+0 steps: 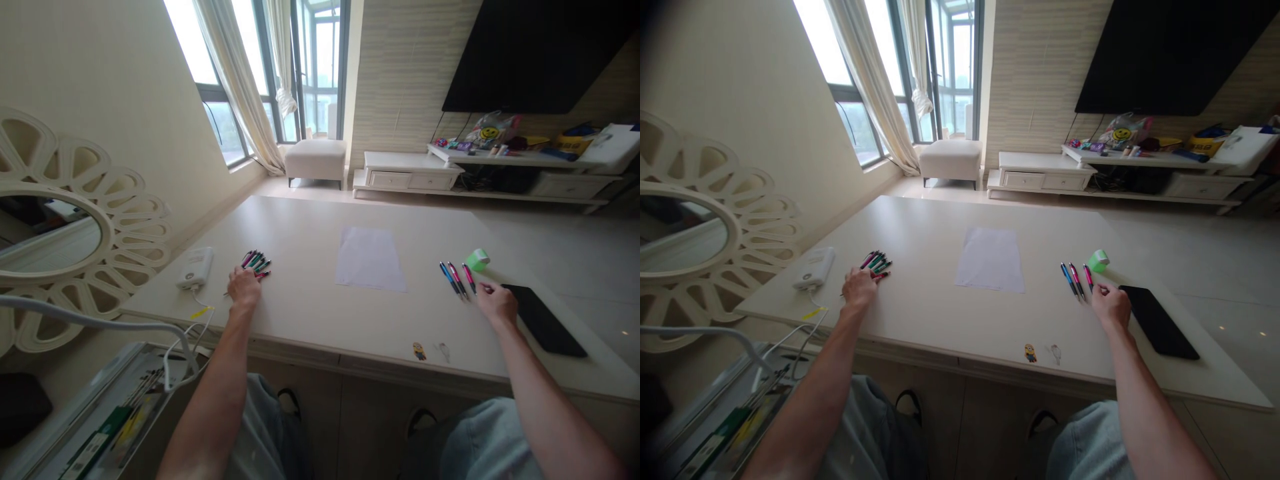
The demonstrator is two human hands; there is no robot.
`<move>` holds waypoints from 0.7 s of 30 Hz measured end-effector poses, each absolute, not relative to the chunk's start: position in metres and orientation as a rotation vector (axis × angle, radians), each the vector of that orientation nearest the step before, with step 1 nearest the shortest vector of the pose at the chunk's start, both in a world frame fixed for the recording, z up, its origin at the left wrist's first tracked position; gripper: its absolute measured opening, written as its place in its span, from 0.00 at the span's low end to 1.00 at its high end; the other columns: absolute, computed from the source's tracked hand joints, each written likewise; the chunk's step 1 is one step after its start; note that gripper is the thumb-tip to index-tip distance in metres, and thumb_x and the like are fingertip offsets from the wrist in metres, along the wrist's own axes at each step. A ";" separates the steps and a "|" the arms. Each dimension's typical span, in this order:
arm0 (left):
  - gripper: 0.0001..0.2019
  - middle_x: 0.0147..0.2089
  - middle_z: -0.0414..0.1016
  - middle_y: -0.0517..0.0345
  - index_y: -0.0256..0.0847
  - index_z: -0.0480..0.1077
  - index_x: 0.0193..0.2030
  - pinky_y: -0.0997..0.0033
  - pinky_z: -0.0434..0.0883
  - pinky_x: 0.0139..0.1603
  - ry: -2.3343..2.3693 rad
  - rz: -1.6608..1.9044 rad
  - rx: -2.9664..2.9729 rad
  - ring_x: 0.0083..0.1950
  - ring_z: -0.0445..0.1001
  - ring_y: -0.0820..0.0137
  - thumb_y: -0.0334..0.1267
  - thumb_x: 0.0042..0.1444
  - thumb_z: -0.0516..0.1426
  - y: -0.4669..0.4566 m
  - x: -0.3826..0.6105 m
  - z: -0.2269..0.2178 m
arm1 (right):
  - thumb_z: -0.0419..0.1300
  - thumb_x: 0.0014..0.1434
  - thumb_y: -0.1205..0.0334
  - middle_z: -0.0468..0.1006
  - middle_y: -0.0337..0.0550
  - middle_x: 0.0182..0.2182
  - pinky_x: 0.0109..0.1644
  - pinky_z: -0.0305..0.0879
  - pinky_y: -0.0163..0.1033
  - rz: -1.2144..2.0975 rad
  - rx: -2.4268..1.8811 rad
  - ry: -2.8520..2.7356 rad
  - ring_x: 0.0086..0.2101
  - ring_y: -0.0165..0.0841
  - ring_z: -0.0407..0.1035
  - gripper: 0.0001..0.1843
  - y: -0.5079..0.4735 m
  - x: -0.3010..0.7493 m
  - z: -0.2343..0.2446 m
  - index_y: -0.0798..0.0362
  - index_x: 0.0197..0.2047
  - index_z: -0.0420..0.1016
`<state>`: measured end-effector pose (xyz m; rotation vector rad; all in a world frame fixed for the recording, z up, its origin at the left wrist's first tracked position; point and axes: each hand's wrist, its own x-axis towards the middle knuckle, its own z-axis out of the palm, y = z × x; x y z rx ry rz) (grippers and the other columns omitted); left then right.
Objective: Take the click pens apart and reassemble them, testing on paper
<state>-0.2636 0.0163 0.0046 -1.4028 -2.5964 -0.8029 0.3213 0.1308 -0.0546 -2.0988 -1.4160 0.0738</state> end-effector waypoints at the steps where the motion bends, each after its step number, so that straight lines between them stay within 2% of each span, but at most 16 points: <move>1: 0.04 0.39 0.67 0.47 0.34 0.67 0.27 0.60 0.62 0.45 -2.584 -0.855 -1.413 0.50 0.64 0.51 0.32 0.52 0.57 0.017 -0.262 0.005 | 0.52 0.51 0.60 0.77 0.57 0.30 0.39 0.62 0.46 0.084 -2.096 -1.389 0.35 0.47 0.69 0.17 0.129 0.322 -0.054 0.59 0.37 0.79; 5: 0.07 0.39 0.69 0.46 0.35 0.65 0.24 0.58 0.61 0.47 -2.574 -1.027 -1.417 0.51 0.64 0.51 0.30 0.50 0.58 0.018 -0.256 0.012 | 0.51 0.52 0.61 0.77 0.58 0.30 0.40 0.61 0.45 0.046 -2.095 -1.289 0.35 0.46 0.68 0.18 0.123 0.322 -0.043 0.62 0.38 0.78; 8: 0.03 0.39 0.71 0.46 0.36 0.68 0.28 0.59 0.61 0.47 -2.544 -1.138 -1.456 0.49 0.66 0.55 0.31 0.51 0.57 0.018 -0.240 0.022 | 0.50 0.54 0.60 0.76 0.61 0.33 0.42 0.61 0.45 -0.061 -1.993 -1.243 0.39 0.46 0.68 0.20 0.117 0.313 -0.025 0.64 0.39 0.77; 9: 0.02 0.38 0.72 0.48 0.37 0.69 0.32 0.62 0.62 0.46 -2.528 -1.255 -1.492 0.46 0.68 0.59 0.33 0.53 0.56 0.018 -0.231 0.025 | 0.50 0.55 0.59 0.76 0.60 0.33 0.42 0.61 0.45 -0.085 -1.917 -1.244 0.39 0.45 0.68 0.20 0.113 0.305 -0.018 0.64 0.39 0.77; 11: 0.07 0.37 0.74 0.51 0.37 0.69 0.39 0.69 0.65 0.41 -2.447 -1.965 -1.561 0.39 0.70 0.67 0.38 0.55 0.56 0.019 -0.207 0.031 | 0.51 0.56 0.54 0.76 0.57 0.32 0.40 0.61 0.43 -0.001 -1.780 -1.276 0.36 0.43 0.68 0.20 0.103 0.280 -0.004 0.61 0.38 0.77; 13: 0.15 0.38 0.75 0.53 0.38 0.68 0.45 0.74 0.65 0.35 -2.287 -2.731 -1.603 0.33 0.70 0.73 0.42 0.52 0.59 0.021 -0.179 0.034 | 0.52 0.56 0.48 0.76 0.51 0.29 0.35 0.61 0.40 0.267 -1.646 -1.360 0.31 0.38 0.67 0.22 0.088 0.243 0.006 0.59 0.36 0.77; 15: 0.19 0.37 0.75 0.56 0.40 0.69 0.47 0.77 0.66 0.34 -2.061 -3.272 -1.594 0.31 0.69 0.77 0.40 0.48 0.63 0.025 -0.151 0.035 | 0.50 0.56 0.41 0.73 0.47 0.25 0.29 0.59 0.37 0.736 -1.448 -1.427 0.25 0.32 0.65 0.27 0.071 0.198 0.011 0.58 0.34 0.76; 18: 0.15 0.37 0.74 0.59 0.40 0.71 0.43 0.78 0.67 0.36 -1.848 -3.674 -1.532 0.31 0.69 0.79 0.36 0.48 0.64 0.033 -0.117 0.033 | 0.45 0.55 0.33 0.72 0.44 0.21 0.22 0.53 0.33 1.489 -1.178 -1.472 0.20 0.28 0.64 0.36 0.049 0.137 0.012 0.58 0.32 0.75; 21: 0.11 0.38 0.75 0.58 0.40 0.71 0.40 0.77 0.68 0.37 -1.851 -3.760 -1.519 0.31 0.70 0.79 0.35 0.49 0.63 0.042 -0.094 0.030 | 0.43 0.53 0.30 0.71 0.42 0.19 0.19 0.48 0.31 1.908 -0.973 -1.369 0.17 0.26 0.62 0.38 0.040 0.103 0.015 0.58 0.32 0.75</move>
